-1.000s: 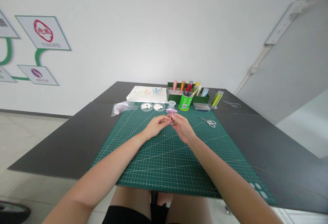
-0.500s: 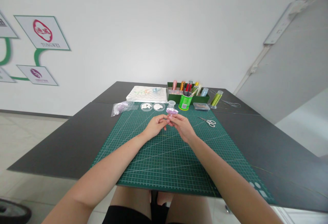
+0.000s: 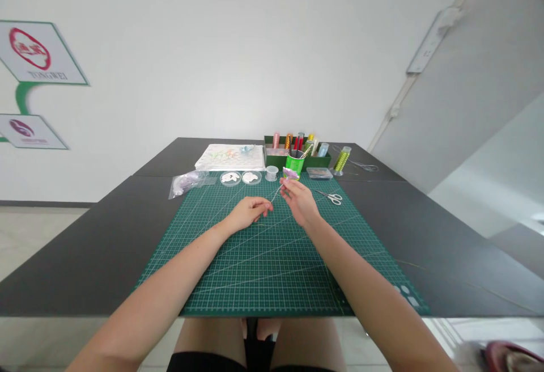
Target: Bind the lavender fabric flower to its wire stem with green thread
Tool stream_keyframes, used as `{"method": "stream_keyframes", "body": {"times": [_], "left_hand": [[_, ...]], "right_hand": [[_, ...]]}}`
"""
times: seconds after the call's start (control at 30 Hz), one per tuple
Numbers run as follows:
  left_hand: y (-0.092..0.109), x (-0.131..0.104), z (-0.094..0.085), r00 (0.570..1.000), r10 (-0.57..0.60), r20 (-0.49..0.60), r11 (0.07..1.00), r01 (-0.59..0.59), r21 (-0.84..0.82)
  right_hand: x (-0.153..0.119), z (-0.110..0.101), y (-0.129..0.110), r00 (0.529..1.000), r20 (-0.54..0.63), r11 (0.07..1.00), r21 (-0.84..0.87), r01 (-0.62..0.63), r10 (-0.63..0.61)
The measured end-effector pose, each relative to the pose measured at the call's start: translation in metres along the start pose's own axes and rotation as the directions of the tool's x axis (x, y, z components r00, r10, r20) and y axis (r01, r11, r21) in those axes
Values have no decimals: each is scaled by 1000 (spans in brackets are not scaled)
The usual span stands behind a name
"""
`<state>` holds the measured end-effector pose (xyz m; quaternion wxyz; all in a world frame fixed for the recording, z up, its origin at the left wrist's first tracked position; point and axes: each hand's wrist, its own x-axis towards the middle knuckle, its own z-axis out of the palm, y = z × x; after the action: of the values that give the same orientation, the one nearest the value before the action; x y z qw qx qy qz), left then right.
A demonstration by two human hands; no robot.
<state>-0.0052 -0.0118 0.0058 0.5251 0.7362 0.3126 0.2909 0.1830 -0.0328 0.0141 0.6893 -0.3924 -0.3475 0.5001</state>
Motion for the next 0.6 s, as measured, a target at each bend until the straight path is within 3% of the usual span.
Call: {"method": "stream_keyframes", "body": {"times": [0.13,0.23,0.4,0.6], "left_hand": [[-3,-1,2,999,-42,-15,998,42,54],[-7,0,2,996,-40,-86,997,46,67],[-9,4,2,981,22,-193,1000,-24,-7],[0,0,10,997,56,-60,976,-67,-209]], "right_hand": [[16,-23,-21,997,-62,999,15,48,-47],[21,-31,-26,998,-62,1000,10,22,-21],[6,-12,-10,991,68,993,-36,-109,111],[-16,13,3,953,214,976,-79,-202,214]]}}
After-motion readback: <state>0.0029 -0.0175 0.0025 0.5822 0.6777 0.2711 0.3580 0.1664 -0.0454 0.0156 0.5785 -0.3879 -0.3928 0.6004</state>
